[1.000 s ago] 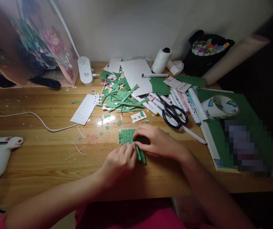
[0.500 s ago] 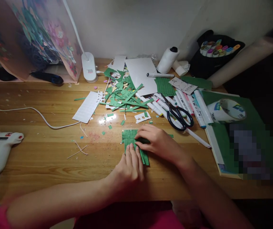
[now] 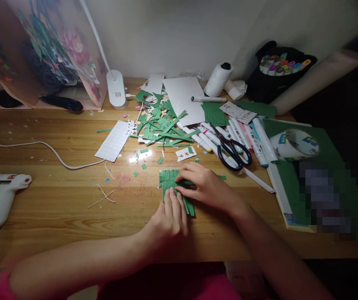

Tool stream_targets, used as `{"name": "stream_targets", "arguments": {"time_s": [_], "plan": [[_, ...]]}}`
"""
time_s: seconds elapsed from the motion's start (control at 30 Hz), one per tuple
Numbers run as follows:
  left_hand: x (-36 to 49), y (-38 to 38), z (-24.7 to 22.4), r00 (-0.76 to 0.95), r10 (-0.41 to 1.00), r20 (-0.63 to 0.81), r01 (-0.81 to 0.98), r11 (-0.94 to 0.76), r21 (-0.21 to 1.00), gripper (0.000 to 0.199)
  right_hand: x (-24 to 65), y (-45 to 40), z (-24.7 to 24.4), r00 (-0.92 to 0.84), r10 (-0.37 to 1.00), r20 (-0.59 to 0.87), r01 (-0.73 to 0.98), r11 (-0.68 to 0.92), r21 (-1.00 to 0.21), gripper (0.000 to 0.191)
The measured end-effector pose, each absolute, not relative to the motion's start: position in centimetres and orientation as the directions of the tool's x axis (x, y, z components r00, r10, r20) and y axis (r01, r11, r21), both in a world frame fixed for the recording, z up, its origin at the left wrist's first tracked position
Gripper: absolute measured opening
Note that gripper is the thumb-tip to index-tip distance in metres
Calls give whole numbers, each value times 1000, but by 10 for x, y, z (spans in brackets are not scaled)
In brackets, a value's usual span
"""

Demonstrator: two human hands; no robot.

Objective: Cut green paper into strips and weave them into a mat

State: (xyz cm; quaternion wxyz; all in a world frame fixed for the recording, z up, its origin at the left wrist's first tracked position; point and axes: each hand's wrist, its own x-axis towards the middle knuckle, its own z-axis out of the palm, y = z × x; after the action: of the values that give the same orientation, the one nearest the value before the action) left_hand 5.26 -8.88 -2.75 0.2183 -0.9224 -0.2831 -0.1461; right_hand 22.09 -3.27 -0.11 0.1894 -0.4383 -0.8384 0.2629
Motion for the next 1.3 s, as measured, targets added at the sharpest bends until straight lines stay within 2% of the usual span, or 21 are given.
{"name": "stream_targets", "arguments": {"time_s": [0.13,0.3,0.63,0.83,0.97,1.07,1.2,1.3], "plan": [[53,-90,-25,817,431,383,562,-743,-363,33,212,-31,-5,-546,828,124,630,504,-591,7],[53,-93,-28,807,441,392,573,-746,-340,33,204,-30,-7,-577,806,131,636,545,-546,13],[54,-94,-28,795,460,395,588,-745,-316,33,202,-30,-9,-569,809,145,624,540,-564,9],[54,-94,-29,789,468,398,602,-720,-345,31,205,-29,-11,-544,823,161,587,511,-628,5],[52,-90,-26,791,463,401,596,-733,-329,31,221,-26,-5,-546,831,108,559,457,-692,4],[52,-83,-20,739,493,459,626,-755,-196,27,236,-24,3,-542,841,13,604,400,-689,7],[51,-73,-13,688,593,419,628,-775,66,43,246,-23,10,-530,845,-76,663,357,-658,11],[49,-64,-15,704,594,390,607,-788,103,32,247,-23,11,-522,848,-88,687,357,-633,10]]}}
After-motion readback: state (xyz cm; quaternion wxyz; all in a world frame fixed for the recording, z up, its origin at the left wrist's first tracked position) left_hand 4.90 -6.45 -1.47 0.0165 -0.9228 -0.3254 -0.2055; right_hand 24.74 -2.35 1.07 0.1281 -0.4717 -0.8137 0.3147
